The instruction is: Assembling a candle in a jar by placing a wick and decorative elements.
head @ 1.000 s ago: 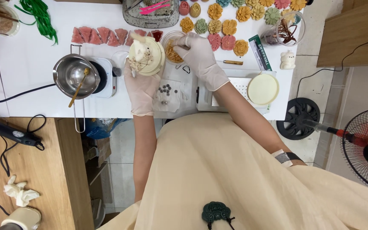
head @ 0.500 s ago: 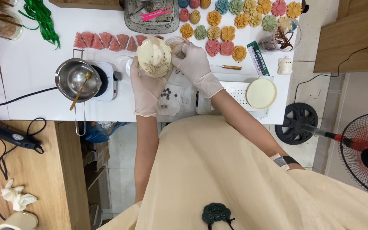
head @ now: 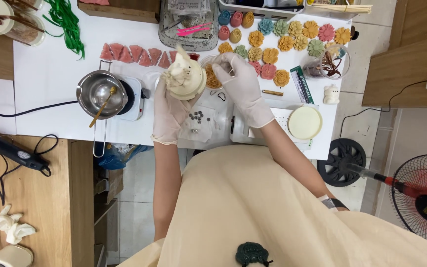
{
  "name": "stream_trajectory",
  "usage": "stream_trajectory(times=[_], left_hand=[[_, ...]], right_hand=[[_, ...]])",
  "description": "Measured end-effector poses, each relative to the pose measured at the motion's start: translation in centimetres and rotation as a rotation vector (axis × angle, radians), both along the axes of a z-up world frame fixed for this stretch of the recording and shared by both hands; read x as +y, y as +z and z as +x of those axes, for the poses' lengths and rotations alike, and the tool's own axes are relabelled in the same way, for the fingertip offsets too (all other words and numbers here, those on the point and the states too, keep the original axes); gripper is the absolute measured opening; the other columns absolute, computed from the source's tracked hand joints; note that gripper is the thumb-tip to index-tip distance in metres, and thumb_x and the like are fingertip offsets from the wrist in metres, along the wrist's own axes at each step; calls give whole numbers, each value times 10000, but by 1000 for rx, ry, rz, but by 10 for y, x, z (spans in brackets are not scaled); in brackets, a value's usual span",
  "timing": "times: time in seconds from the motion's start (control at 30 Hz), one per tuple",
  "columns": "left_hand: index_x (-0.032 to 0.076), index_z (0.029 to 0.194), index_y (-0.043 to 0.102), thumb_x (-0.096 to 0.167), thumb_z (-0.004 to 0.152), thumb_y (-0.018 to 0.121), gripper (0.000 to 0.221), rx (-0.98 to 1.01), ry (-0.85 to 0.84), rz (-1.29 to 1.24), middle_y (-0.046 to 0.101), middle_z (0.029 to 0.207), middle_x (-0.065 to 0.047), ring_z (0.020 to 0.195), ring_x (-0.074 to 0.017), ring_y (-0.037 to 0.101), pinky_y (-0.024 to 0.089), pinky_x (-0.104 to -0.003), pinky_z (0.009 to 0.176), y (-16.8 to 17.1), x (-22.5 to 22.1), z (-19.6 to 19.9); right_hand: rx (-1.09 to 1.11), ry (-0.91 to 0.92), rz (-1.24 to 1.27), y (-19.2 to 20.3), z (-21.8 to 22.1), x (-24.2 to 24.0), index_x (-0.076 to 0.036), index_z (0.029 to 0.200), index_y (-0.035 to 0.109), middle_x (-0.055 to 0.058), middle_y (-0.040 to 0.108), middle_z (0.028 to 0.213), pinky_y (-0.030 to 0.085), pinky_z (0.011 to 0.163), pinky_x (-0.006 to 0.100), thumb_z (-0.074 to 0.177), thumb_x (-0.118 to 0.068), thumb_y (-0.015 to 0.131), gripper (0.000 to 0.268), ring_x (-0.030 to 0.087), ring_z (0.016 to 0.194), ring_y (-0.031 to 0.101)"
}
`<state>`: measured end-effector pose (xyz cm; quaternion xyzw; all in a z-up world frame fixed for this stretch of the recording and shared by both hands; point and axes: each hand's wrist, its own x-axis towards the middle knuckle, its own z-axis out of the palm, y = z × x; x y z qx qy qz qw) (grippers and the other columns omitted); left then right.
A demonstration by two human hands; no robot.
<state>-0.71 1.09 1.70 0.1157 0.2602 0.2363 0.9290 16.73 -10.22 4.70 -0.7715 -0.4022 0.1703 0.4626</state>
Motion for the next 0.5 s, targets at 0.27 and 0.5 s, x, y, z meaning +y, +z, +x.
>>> stream_trajectory(times=[0.27, 0.5], left_hand=[[80, 1556, 399, 469, 1099, 356, 602, -90, 174, 157, 514, 1522, -133, 1368, -281, 543, 486, -476, 1122, 22, -24, 35], [66, 1562, 359, 377, 1104, 445, 561, -148, 328, 281, 499, 1512, -135, 1369, -281, 518, 457, -453, 1137, 71, -58, 57]], right_hand=[[247, 42, 286, 17, -33, 1, -32, 1101, 744, 34, 664, 1049, 573, 801, 249, 895, -43, 814, 218, 90, 910, 669], [624, -124, 301, -14, -28, 8, 21, 1055, 726, 17, 631, 953, 518, 651, 218, 887, -21, 806, 190, 63, 777, 630]])
